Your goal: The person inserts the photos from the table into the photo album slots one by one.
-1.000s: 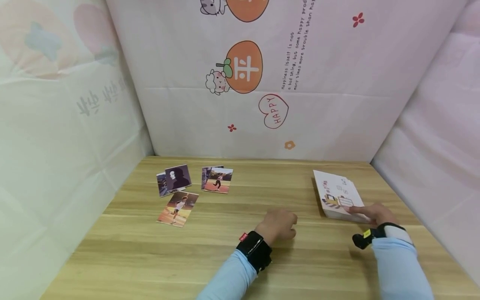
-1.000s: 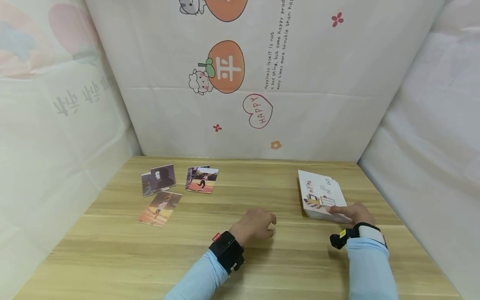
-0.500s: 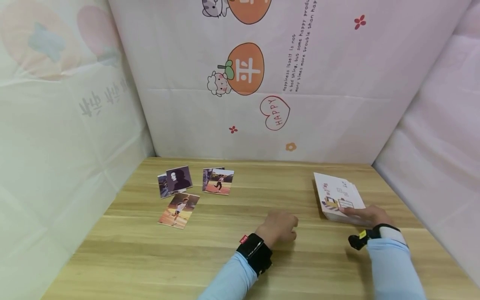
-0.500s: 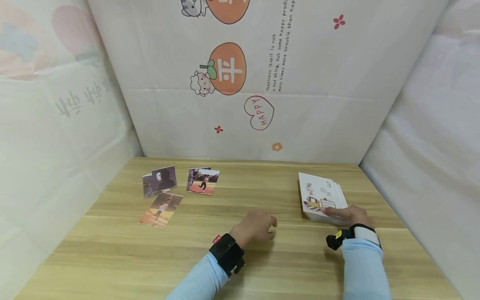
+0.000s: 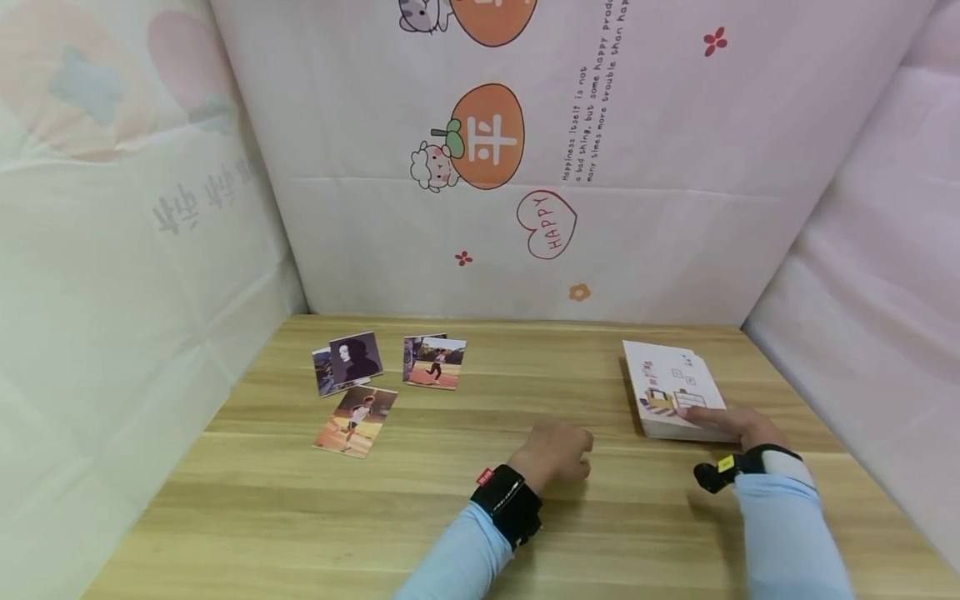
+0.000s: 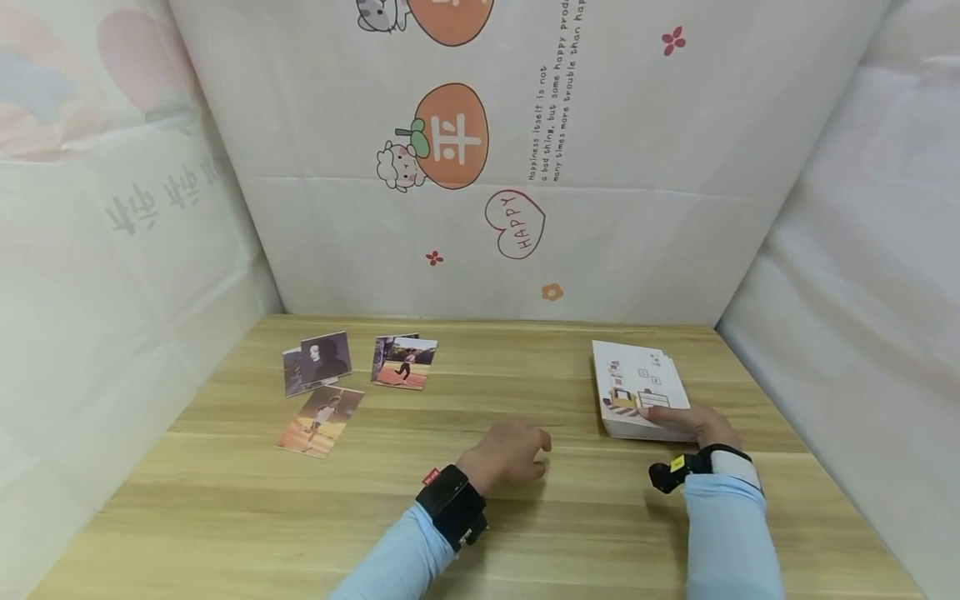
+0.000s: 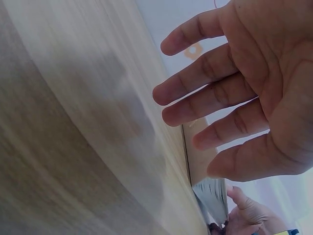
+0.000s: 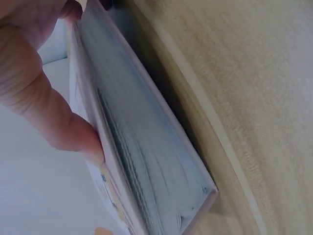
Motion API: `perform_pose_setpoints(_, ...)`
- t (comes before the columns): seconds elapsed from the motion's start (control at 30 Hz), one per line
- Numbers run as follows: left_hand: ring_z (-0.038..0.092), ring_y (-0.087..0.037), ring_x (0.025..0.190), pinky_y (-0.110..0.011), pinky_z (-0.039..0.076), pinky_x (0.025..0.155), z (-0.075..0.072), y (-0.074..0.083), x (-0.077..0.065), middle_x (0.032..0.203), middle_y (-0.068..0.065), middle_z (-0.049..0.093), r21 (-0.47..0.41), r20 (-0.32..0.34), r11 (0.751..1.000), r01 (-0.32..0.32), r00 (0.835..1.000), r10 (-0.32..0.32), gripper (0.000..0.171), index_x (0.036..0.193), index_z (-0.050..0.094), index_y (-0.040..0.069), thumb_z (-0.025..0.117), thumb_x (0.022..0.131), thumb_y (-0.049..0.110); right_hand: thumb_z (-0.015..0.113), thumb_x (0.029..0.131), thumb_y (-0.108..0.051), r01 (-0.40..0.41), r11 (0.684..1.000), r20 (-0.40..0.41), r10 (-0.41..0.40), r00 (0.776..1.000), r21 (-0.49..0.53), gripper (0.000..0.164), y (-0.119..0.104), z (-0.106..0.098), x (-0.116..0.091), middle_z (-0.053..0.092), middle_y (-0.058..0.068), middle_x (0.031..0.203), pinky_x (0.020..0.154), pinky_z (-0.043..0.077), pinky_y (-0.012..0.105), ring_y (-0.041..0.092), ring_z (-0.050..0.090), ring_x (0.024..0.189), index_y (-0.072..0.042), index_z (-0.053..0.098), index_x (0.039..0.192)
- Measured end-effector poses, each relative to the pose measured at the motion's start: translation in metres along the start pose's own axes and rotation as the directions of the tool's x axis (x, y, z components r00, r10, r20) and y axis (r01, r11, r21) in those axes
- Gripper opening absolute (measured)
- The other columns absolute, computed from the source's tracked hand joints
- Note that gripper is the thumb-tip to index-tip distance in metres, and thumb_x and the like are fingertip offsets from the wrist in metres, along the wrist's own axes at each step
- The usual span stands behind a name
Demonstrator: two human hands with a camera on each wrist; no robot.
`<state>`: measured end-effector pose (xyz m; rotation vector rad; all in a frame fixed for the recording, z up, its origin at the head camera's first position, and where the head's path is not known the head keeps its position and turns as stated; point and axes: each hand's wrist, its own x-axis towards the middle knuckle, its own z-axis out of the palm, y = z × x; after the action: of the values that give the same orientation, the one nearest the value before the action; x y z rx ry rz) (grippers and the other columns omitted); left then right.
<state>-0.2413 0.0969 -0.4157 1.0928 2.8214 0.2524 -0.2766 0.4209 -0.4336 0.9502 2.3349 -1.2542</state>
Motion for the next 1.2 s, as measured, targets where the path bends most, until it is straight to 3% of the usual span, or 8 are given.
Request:
perform_pose_setpoints(0.17,0.042,-0.007,0.056,-0.021,0.033,0.046,0.000,-0.002,0.000,0.064,0.008,0.045,0.005,-0.005,1.000,0.003,1.000,-0.003,0.014,0.073,0.057,0.017,0.065,0.084,0.022,0.077,0.061,-0.058,0.080,0.997,0.043,-0.080,0.996,0.019,0.132,0.003,-0.008,0.000,0.012,0.039,0.137,0.093,0.035,0.052,0.047,0.026,0.116,0.019,0.001,0.137)
perform_pose_setpoints(0.3,0.042,-0.007,0.057,-0.020,0.034,0.047,0.000,-0.001,0.000,0.065,0.008,0.046,0.026,-0.016,1.000,-0.009,1.000,0.009,0.012,0.076,0.060,0.018,0.065,0.084,0.023,0.079,0.069,-0.044,0.096,0.983,0.068,-0.108,0.992,0.157,0.118,0.006,-0.010,0.000,0.022,0.032,0.125,0.076,0.044,0.038,0.037,0.033,0.102,0.018,0.004,0.137)
perform_pose_setpoints(0.4,0.042,-0.007,0.057,-0.020,0.033,0.047,0.000,-0.001,0.001,0.063,0.008,0.045,0.039,-0.020,0.999,-0.018,1.000,0.019,0.014,0.073,0.059,0.018,0.065,0.084,0.023,0.077,0.076,-0.029,0.088,0.950,0.097,-0.122,0.988,0.299,0.104,0.007,-0.009,-0.001,0.026,0.027,0.120,0.073,0.048,0.031,0.030,0.042,0.094,0.016,0.007,0.137)
perform_pose_setpoints(0.53,0.040,-0.007,0.056,-0.020,0.032,0.046,0.002,-0.002,0.002,0.061,0.008,0.043,0.035,-0.021,0.999,-0.016,1.000,0.017,0.018,0.069,0.056,0.017,0.065,0.084,0.022,0.075,0.078,-0.018,0.086,0.916,0.128,-0.147,0.981,0.391,0.087,0.009,-0.008,-0.003,0.040,0.023,0.107,0.069,0.050,0.028,0.024,0.051,0.079,0.015,0.016,0.134)
perform_pose_setpoints(0.63,0.040,-0.007,0.055,-0.020,0.032,0.045,0.003,-0.002,0.002,0.061,0.007,0.043,0.017,-0.014,1.000,-0.004,1.000,0.004,0.018,0.070,0.056,0.017,0.064,0.084,0.021,0.078,0.075,-0.015,0.073,0.901,0.107,-0.130,0.986,0.427,0.088,0.009,-0.008,-0.002,0.045,0.020,0.100,0.067,0.051,0.028,0.021,0.053,0.074,0.014,0.019,0.134)
perform_pose_setpoints(0.9,0.043,-0.007,0.058,-0.020,0.036,0.049,-0.006,-0.005,0.000,0.067,0.007,0.049,-0.020,0.015,1.000,0.005,1.000,-0.005,0.010,0.079,0.061,0.015,0.063,0.087,0.021,0.079,0.074,-0.011,0.073,0.853,0.109,-0.150,0.983,0.517,0.092,0.010,-0.009,-0.007,0.035,0.028,0.117,0.072,0.052,0.031,0.022,0.056,0.073,0.013,0.017,0.137)
perform_pose_setpoints(1.0,0.048,-0.007,0.064,-0.020,0.040,0.054,-0.011,-0.008,-0.001,0.076,0.007,0.057,-0.009,0.003,1.000,-0.008,1.000,0.008,0.007,0.088,0.065,0.014,0.062,0.087,0.021,0.080,0.073,-0.011,0.088,0.834,0.117,-0.180,0.977,0.545,0.085,0.009,-0.007,-0.009,0.038,0.026,0.114,0.075,0.052,0.033,0.021,0.057,0.073,0.013,0.024,0.133)
perform_pose_setpoints(1.2,0.057,-0.006,0.089,-0.022,0.045,0.072,-0.020,-0.025,-0.007,0.111,0.005,0.063,0.036,-0.033,0.999,-0.009,0.999,0.010,0.026,0.113,0.065,0.016,0.061,0.089,0.025,0.078,0.075,-0.011,0.127,0.810,0.133,-0.245,0.960,0.573,0.068,0.004,0.006,-0.015,0.034,0.025,0.117,0.076,0.052,0.034,0.021,0.057,0.074,0.011,0.034,0.122)
